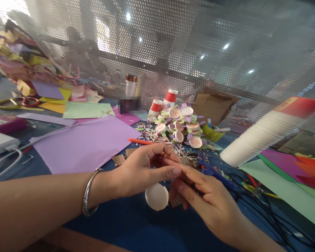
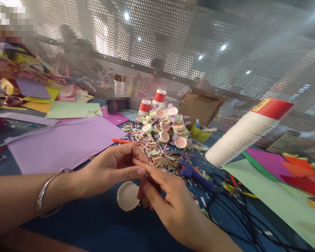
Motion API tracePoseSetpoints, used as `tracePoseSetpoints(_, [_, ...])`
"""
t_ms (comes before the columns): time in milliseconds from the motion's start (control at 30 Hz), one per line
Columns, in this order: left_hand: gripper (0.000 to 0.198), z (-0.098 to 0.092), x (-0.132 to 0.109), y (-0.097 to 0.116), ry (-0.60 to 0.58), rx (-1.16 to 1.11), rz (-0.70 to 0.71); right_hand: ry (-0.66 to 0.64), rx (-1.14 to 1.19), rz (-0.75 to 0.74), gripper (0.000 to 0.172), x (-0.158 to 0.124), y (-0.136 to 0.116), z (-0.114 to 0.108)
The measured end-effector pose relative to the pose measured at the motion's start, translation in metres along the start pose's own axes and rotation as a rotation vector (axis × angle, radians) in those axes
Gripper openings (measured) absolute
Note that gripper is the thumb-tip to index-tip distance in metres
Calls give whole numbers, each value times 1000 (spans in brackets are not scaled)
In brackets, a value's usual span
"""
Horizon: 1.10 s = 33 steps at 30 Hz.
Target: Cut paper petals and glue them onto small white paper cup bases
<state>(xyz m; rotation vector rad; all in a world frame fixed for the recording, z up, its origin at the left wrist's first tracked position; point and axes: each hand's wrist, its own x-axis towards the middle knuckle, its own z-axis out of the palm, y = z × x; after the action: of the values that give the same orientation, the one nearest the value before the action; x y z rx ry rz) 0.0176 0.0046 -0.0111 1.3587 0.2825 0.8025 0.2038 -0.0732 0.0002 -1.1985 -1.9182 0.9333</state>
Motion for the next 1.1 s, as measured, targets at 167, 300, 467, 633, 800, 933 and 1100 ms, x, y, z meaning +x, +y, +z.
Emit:
tracePoseSetpoints(167, [20,-1,2,4,58,140,-1,29,-127,-13,33,0,0,0])
tracePoseSetpoints(300, [22,-10,5,13,192,556,125,163,-359,-35,30,2,3,-12])
tracePoseSetpoints(467, [22,-24,13,21,317,805,193,123,-533,12,28,5,10,-28])
tracePoseSetpoints(633, [21,-37,21,21,396,826,209,-61,-695,93,18,7,13,-28])
tracePoseSetpoints(800, [18,-46,25,19,410,873,216,-134,-778,163,8,9,15,-29])
tracePoseSetpoints(933, [20,-46,26,16,383,862,222,-92,-765,139,11,9,15,-33])
tracePoseSetpoints(1100, [21,-41,24,13,294,780,161,31,-551,157,18,8,11,-35])
